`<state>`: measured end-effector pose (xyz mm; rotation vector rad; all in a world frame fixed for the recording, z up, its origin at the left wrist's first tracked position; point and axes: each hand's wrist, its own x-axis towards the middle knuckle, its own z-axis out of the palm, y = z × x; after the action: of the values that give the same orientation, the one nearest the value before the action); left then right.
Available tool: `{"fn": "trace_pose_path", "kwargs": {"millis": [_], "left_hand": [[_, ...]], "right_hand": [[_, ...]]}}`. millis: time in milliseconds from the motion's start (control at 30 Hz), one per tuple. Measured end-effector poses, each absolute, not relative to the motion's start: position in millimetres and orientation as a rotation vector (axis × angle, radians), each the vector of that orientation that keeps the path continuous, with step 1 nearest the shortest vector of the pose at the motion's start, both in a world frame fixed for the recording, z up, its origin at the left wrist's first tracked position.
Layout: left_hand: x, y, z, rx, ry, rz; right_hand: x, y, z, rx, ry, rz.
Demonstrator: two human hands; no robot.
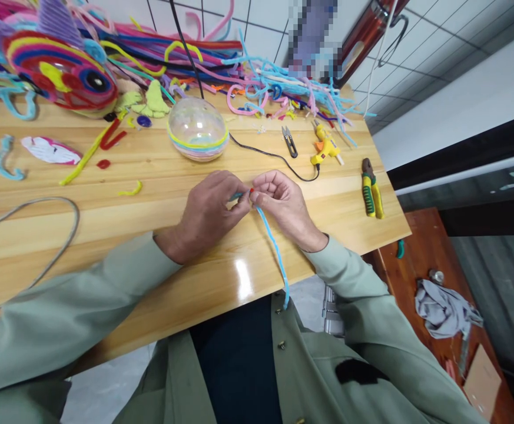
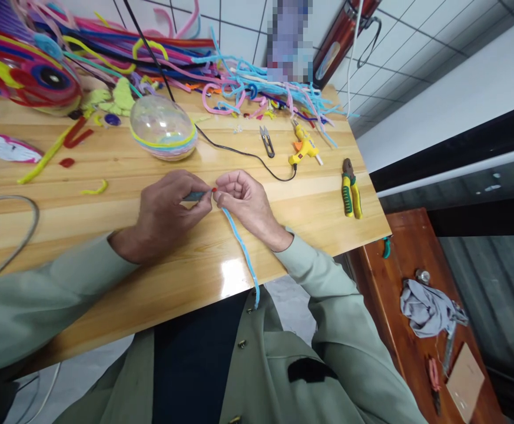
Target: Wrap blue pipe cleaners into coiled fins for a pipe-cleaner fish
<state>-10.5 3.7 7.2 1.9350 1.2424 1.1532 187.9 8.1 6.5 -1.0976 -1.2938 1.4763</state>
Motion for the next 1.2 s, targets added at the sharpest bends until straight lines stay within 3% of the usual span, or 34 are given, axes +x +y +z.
{"fn": "trace_pose_path", "kwargs": {"millis": [300,833,1200], "left_hand": [[-17,16,-4,2.313,1.161,1.212],[-3,8,3,0.939,0.917,1.022],[-1,1,0,0.888,0.885,0.995]], "right_hand": [[188,3,10,-1.088,-1.215,1.512],[189,11,20,-1.125,-1.387,1.348],[190,10,17,-1.147,-1.348,1.407]]}}
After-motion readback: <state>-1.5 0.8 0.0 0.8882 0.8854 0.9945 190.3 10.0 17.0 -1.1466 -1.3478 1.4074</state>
